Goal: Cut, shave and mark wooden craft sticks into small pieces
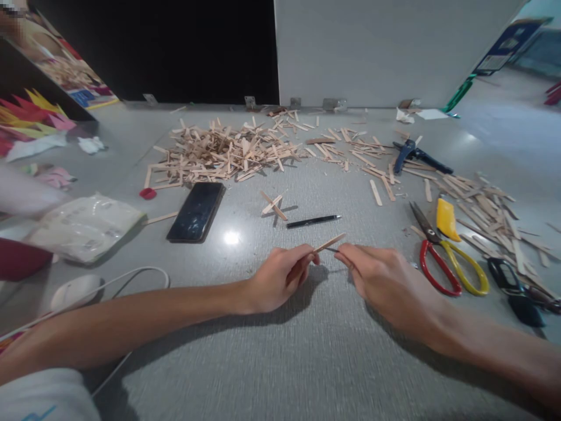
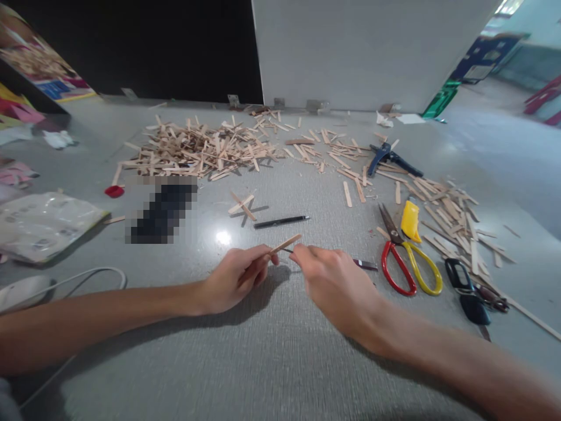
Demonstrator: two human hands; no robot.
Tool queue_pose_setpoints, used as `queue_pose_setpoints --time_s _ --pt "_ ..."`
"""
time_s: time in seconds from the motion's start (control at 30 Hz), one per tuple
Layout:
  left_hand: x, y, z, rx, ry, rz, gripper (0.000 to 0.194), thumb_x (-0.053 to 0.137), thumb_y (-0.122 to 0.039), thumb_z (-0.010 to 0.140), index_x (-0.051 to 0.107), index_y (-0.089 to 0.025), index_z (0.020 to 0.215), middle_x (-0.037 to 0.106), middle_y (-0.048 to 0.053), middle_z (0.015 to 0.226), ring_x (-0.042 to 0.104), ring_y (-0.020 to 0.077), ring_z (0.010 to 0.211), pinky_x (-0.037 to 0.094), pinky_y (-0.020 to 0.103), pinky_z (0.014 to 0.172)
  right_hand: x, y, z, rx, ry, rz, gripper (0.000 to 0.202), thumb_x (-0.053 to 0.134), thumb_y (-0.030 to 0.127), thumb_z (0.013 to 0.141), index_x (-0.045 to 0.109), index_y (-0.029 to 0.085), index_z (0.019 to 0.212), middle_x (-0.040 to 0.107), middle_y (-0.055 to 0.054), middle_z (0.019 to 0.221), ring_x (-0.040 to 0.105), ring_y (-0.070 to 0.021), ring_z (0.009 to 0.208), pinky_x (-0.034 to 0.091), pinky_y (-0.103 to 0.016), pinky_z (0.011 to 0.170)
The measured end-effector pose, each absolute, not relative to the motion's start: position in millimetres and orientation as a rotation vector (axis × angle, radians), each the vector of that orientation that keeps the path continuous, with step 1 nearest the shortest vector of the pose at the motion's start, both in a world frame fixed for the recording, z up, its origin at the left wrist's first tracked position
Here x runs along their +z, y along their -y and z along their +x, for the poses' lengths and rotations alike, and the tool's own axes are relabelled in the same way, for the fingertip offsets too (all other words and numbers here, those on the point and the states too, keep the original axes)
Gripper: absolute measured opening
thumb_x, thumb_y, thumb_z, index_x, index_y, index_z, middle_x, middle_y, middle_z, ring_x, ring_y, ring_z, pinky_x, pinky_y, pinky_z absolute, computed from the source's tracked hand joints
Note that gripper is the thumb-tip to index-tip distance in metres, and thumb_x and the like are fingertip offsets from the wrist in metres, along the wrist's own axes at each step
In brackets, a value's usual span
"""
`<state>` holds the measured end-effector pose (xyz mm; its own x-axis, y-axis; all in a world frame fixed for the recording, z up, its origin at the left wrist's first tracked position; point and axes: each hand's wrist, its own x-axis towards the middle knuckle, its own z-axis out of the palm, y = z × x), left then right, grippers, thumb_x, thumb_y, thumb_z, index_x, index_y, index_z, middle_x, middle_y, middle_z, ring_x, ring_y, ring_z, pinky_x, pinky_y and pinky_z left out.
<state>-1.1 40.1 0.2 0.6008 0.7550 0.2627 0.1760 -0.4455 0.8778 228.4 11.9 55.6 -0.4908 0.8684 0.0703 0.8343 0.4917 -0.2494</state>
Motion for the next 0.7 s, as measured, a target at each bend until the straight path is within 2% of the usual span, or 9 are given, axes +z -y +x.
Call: queue_pose_setpoints --time_s 0.13,0.33,0.47,0.57,0.7 --pt "1 -39 -1 0.791 -0.733 1.896 0.015 0.053 -0.029 0.107 0.060 -0.019 0.097 0.051 -0.009 0.058 0.039 0.0074 0.045 0.034 0.018 0.048 58 -19 229 0.595 2.458 -1.471 0.027 0.050 0.010 0.103 0.069 0.020 0.088 0.069 -0.002 0.072 0.058 -0.0165 0.060 0.040 -0.028 0.058" --pt "7 -42 1 0.733 -0.772 1.747 0.035 0.039 -0.037 0.114 0.059 -0.019 0.090 0.049 -0.008 0.056 0.042 0.0086 0.046 0.034 0.018 0.047 50 -26 228 0.641 2.324 -1.289 0.032 0.046 0.019 0.105 0.059 0.021 0.076 0.054 0.002 0.063 0.042 -0.0135 0.055 0.038 -0.027 0.057" --pt "12 -46 1 0.658 -0.710 1.571 0.041 0.042 -0.049 0.114 0.059 -0.019 0.092 0.052 -0.006 0.059 0.041 0.0086 0.044 0.035 0.018 0.044 47 -28 223 0.647 2.236 -1.208 0.035 0.047 0.019 0.104 0.053 0.022 0.070 0.046 0.006 0.058 0.035 -0.0113 0.052 0.033 -0.025 0.053" --pt "14 -45 1 0.643 -0.700 1.471 0.042 0.046 -0.054 0.112 0.060 -0.019 0.093 0.053 -0.006 0.059 0.040 0.0084 0.044 0.036 0.018 0.045 41 -26 224 0.540 2.226 -1.188 0.036 0.047 0.019 0.107 0.058 0.020 0.073 0.052 0.005 0.057 0.042 -0.0111 0.051 0.035 -0.025 0.054" --pt "10 -40 1 0.739 -0.831 1.707 0.036 0.044 -0.039 0.112 0.063 -0.018 0.089 0.052 -0.007 0.058 0.044 0.0085 0.048 0.034 0.017 0.048 40 -21 230 0.257 2.375 -1.214 0.030 0.047 0.013 0.107 0.069 0.017 0.089 0.070 -0.002 0.068 0.059 -0.0153 0.054 0.038 -0.028 0.056"
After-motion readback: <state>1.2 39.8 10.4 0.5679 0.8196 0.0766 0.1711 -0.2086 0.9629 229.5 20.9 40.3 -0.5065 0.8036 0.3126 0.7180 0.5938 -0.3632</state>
